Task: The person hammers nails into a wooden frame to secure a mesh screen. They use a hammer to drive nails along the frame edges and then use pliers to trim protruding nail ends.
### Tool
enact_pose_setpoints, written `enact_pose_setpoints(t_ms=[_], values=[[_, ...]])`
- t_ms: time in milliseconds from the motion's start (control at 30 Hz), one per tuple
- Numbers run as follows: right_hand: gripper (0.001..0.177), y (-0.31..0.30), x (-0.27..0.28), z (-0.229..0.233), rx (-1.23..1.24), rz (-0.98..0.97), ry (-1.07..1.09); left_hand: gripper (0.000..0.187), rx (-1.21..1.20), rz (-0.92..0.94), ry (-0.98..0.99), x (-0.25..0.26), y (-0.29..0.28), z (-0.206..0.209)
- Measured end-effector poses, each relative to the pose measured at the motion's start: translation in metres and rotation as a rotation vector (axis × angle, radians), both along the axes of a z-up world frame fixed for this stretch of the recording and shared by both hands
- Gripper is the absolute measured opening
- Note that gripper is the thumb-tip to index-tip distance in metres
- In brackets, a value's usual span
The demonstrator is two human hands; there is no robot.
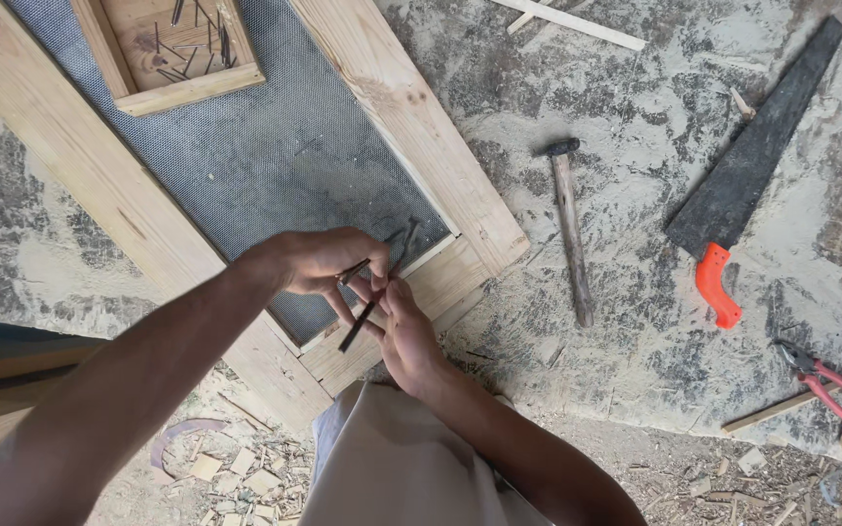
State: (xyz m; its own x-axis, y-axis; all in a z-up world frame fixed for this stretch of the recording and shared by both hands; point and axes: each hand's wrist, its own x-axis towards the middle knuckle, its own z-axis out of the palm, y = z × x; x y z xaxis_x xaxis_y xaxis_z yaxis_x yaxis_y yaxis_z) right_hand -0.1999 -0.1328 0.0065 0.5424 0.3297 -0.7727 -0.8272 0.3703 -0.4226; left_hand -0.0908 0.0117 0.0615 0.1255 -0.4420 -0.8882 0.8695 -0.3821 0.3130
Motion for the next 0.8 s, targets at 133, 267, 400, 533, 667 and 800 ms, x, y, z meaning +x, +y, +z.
enact_pose_setpoints(t_ms=[133, 267, 400, 533, 667, 800], values=[[0.023, -0.007, -0.002, -0.005, 0.016, -0.021, -0.088, 0.059, 0.0, -0.048, -0.051, 0.019, -0.003, 0.013], [0.025, -0.017, -0.009, -0.046, 0.017, 0.023, -0.138, 0.055, -0.014, -0.106, -0.031, 0.029, -0.013, 0.017], [0.019, -0.015, -0.012, -0.042, 0.009, -0.001, -0.06, 0.062, 0.023, -0.201, -0.015, 0.036, -0.015, 0.019], [0.024, -0.006, -0.013, -0.046, 0.059, -0.033, 0.007, 0.057, 0.045, -0.23, 0.013, 0.039, -0.013, 0.01], [0.028, 0.002, -0.012, -0.054, 0.087, -0.045, 0.044, 0.055, 0.068, -0.223, 0.021, 0.043, -0.009, 0.005], [0.031, 0.006, -0.005, -0.037, 0.07, -0.069, 0.046, 0.054, 0.066, -0.256, 0.007, 0.047, -0.012, 0.009]])
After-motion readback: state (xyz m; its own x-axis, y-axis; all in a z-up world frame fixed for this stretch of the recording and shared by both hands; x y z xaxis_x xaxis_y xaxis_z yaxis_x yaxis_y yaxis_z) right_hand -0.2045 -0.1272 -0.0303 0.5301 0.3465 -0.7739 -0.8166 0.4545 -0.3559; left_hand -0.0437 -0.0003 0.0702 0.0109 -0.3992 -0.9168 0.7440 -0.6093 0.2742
